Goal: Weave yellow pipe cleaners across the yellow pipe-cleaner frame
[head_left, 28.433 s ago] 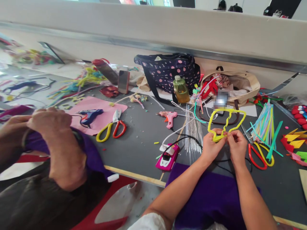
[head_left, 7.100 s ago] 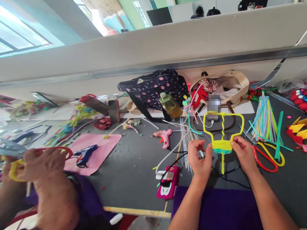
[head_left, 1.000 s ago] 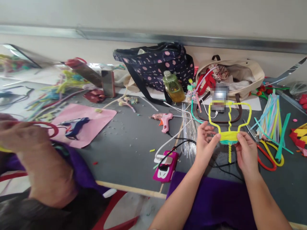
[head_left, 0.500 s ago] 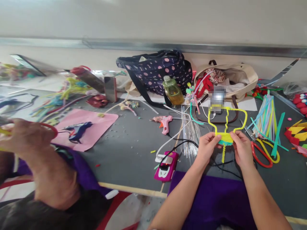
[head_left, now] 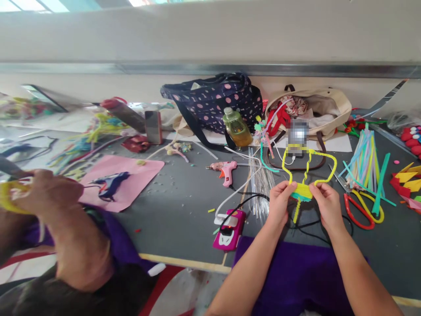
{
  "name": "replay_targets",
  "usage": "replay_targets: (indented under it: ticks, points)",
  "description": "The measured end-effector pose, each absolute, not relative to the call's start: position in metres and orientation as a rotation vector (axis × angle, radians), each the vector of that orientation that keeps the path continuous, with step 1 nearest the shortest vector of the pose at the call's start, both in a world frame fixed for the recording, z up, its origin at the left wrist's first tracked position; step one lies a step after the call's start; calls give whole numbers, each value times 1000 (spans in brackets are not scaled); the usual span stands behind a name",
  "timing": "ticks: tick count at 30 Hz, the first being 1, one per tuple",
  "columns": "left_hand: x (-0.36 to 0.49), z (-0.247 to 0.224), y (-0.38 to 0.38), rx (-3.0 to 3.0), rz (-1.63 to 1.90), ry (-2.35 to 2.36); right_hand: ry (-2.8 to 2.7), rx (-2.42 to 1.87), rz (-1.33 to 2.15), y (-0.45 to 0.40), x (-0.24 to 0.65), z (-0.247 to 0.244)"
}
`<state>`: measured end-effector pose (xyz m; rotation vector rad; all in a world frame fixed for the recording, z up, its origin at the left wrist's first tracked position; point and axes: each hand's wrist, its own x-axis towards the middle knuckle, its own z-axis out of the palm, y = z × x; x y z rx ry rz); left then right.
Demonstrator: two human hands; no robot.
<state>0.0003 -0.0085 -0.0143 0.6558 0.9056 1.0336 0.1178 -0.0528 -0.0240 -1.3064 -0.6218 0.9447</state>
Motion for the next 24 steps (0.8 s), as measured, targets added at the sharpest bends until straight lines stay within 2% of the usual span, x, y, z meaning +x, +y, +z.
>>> replay_targets:
  ticks: [24]
  points:
    - [-3,-16,-5,582,811,787,-594,-1264,922,-51,126,-25]
